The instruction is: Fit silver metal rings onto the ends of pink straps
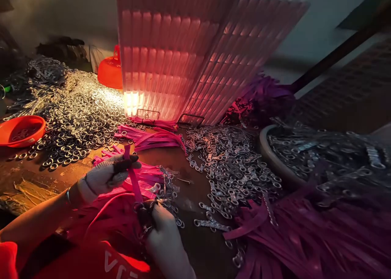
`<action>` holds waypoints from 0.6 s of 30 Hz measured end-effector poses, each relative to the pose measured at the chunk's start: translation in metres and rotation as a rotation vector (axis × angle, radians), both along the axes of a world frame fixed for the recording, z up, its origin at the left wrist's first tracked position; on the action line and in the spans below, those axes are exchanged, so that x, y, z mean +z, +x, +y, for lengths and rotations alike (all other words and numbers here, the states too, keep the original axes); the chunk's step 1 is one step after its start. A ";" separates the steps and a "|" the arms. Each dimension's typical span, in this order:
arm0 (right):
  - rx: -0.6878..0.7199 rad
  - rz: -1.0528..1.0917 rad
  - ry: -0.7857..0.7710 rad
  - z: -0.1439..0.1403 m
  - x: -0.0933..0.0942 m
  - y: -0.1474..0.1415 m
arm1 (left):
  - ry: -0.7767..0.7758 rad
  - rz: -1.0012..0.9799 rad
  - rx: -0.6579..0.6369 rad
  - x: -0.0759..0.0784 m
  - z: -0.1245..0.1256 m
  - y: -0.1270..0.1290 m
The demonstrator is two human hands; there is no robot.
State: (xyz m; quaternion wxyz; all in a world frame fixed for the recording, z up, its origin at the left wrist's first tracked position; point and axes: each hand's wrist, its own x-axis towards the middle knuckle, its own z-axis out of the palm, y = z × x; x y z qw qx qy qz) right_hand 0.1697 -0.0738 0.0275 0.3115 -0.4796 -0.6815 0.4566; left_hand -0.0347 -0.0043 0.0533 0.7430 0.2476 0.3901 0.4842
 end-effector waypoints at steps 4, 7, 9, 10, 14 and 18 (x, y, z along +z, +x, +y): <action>0.129 -0.004 0.098 -0.003 -0.008 0.002 | -0.071 -0.053 -0.077 0.014 0.004 -0.005; 0.091 -0.008 0.259 0.009 0.007 0.007 | -0.004 0.003 -0.112 0.017 -0.003 0.001; -0.006 -0.073 0.368 0.021 0.020 0.010 | 0.072 0.113 -0.143 0.014 -0.011 0.008; -0.036 -0.119 0.409 0.027 0.026 0.011 | 0.105 0.172 -0.162 0.012 -0.015 0.013; -0.023 -0.386 0.553 0.045 0.034 0.009 | 0.135 0.330 -0.252 0.003 -0.024 0.024; -0.005 -0.678 0.703 0.047 0.028 0.003 | 0.125 0.354 -0.284 -0.003 -0.021 0.023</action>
